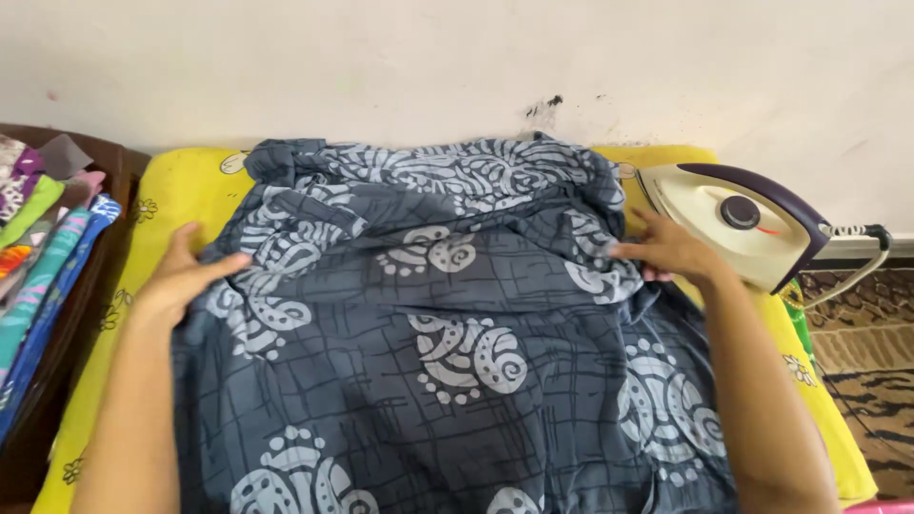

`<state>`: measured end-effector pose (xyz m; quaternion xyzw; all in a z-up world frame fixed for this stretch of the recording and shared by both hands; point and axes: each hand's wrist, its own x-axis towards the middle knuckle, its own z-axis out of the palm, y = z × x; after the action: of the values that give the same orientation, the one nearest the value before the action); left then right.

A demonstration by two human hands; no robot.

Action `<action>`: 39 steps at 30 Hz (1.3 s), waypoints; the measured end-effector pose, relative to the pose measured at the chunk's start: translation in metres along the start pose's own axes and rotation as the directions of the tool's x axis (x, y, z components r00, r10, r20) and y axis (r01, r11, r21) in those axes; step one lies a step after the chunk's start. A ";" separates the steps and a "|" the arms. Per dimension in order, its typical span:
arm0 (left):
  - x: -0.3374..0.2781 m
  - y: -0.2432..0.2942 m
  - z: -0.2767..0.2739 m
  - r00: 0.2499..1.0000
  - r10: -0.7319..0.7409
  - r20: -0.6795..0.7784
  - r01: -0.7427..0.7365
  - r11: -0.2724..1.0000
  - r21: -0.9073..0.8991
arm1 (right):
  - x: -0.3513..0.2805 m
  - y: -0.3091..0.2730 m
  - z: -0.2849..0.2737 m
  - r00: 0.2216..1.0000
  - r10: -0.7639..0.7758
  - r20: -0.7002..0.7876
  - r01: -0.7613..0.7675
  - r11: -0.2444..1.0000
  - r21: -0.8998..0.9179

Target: The person irons a dark blue patterned garment on a yellow ironing board. They use a white electric iron to smooth the fabric, frequently adjusting the garment's position and flipping it over to iron different sections.

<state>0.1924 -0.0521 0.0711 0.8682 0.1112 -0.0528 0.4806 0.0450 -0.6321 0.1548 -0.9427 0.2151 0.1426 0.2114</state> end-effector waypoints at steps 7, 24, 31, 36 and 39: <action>0.070 -0.021 0.046 0.959 0.260 0.116 -0.254 0.600 0.758 | 0.200 0.071 0.059 0.955 -0.278 -0.106 0.245 0.938 -0.246; 0.247 0.114 0.003 0.070 0.959 -0.274 0.273 0.246 0.930 | 0.302 -0.021 0.059 0.249 -0.034 -0.968 0.496 0.863 0.098; 0.121 0.033 0.017 0.630 0.769 0.113 -0.408 0.204 0.890 | 0.221 -0.013 0.040 0.619 -0.576 -0.534 0.606 0.783 -0.142; -0.069 -0.028 0.006 0.718 0.662 0.217 -0.623 0.471 0.625 | 0.079 0.052 -0.006 0.725 -0.551 -0.414 0.547 0.825 -0.140; -0.118 -0.175 0.036 0.973 0.046 0.225 -0.167 0.814 0.557 | -0.016 0.095 -0.010 0.969 -0.065 -0.238 0.082 0.995 0.063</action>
<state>0.0363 -0.0090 -0.0685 0.9672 -0.0079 -0.1441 0.2089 -0.0116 -0.7088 0.1372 -0.9520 0.2086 0.0139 0.2237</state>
